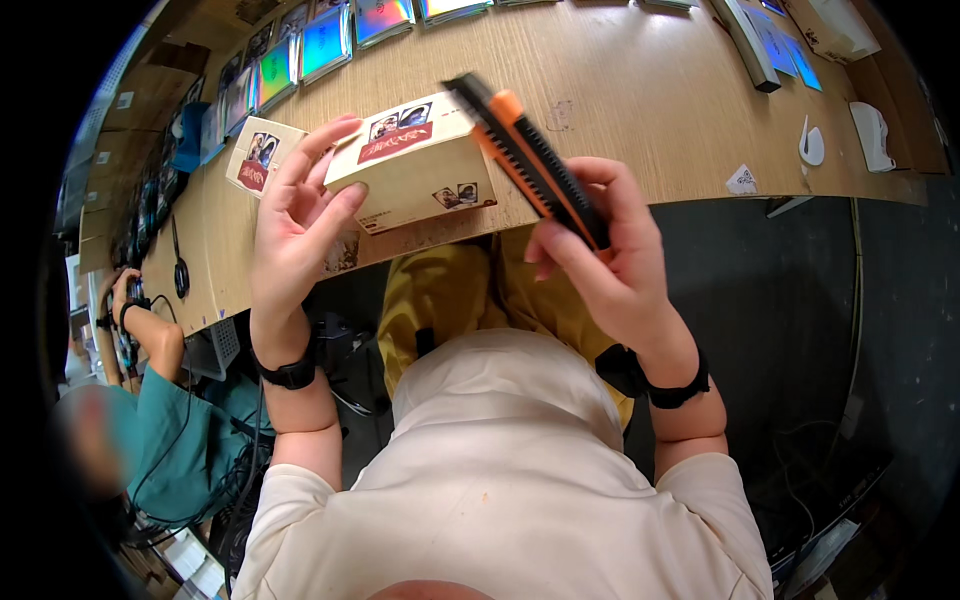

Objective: The person opens a small box with a utility knife, removes a stack of holographic packs, and applies a white adhesive label to each pack one by one using a handheld applicator. The labeled packs are placed in a growing pile on the table.

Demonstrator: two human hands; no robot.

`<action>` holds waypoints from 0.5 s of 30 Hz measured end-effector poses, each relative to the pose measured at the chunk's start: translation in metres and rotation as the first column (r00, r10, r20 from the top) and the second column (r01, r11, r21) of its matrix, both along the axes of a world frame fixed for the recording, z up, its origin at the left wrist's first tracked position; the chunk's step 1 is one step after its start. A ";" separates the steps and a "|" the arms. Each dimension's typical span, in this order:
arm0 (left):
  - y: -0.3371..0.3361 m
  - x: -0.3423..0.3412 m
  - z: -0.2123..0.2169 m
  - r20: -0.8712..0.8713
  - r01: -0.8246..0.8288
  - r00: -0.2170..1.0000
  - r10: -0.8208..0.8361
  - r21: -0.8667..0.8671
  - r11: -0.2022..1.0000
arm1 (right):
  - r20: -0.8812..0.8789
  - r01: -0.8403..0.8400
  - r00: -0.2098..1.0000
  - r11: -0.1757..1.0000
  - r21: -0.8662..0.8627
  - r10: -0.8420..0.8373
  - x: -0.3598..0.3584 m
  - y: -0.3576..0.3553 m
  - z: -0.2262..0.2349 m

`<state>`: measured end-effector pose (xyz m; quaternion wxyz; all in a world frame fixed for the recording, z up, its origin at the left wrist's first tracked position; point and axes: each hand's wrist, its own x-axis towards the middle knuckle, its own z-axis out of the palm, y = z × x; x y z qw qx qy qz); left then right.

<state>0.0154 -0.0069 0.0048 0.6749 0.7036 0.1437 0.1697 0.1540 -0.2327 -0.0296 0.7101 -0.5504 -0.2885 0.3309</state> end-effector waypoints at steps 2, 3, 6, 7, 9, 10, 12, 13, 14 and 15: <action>0.002 0.004 -0.009 0.055 0.010 0.998 -0.017 0.126 0.992 | -0.033 -0.017 0.999 0.999 0.030 0.018 -0.006 0.008 -0.001; 0.000 0.005 -0.012 0.058 0.013 0.998 -0.019 0.102 0.995 | -0.029 -0.046 0.999 0.999 0.026 0.046 -0.006 0.008 -0.002; -0.013 0.008 -0.011 0.079 -0.133 0.989 0.129 0.048 0.990 | -0.032 -0.128 0.991 0.992 0.009 0.128 -0.008 0.008 -0.005; -0.015 0.010 -0.014 0.094 -0.173 0.981 0.170 0.025 0.985 | -0.042 -0.147 0.988 0.989 -0.004 0.147 -0.012 0.006 -0.002; -0.019 0.016 -0.023 0.164 -0.348 0.933 0.321 0.182 0.919 | -0.048 -0.180 0.983 0.984 -0.011 0.179 -0.019 0.004 -0.001; -0.019 0.016 -0.026 0.206 -0.432 0.898 0.388 0.254 0.865 | -0.050 -0.203 0.978 0.979 -0.006 0.203 -0.021 0.004 -0.001; -0.015 0.012 -0.025 0.121 -0.372 0.922 0.367 0.538 0.756 | -0.052 -0.236 0.970 0.972 -0.001 0.236 -0.023 0.004 -0.002; -0.017 0.012 -0.024 0.119 -0.349 0.933 0.339 0.531 0.772 | -0.056 -0.221 0.974 0.975 0.017 0.221 -0.024 0.006 -0.003; -0.019 0.011 -0.025 0.118 -0.327 0.942 0.313 0.523 0.787 | -0.060 -0.212 0.975 0.977 0.016 0.212 -0.025 0.007 -0.003; -0.020 0.008 -0.025 0.098 -0.272 0.958 0.270 0.611 0.744 | -0.064 -0.202 0.977 0.979 0.014 0.202 -0.025 0.008 -0.003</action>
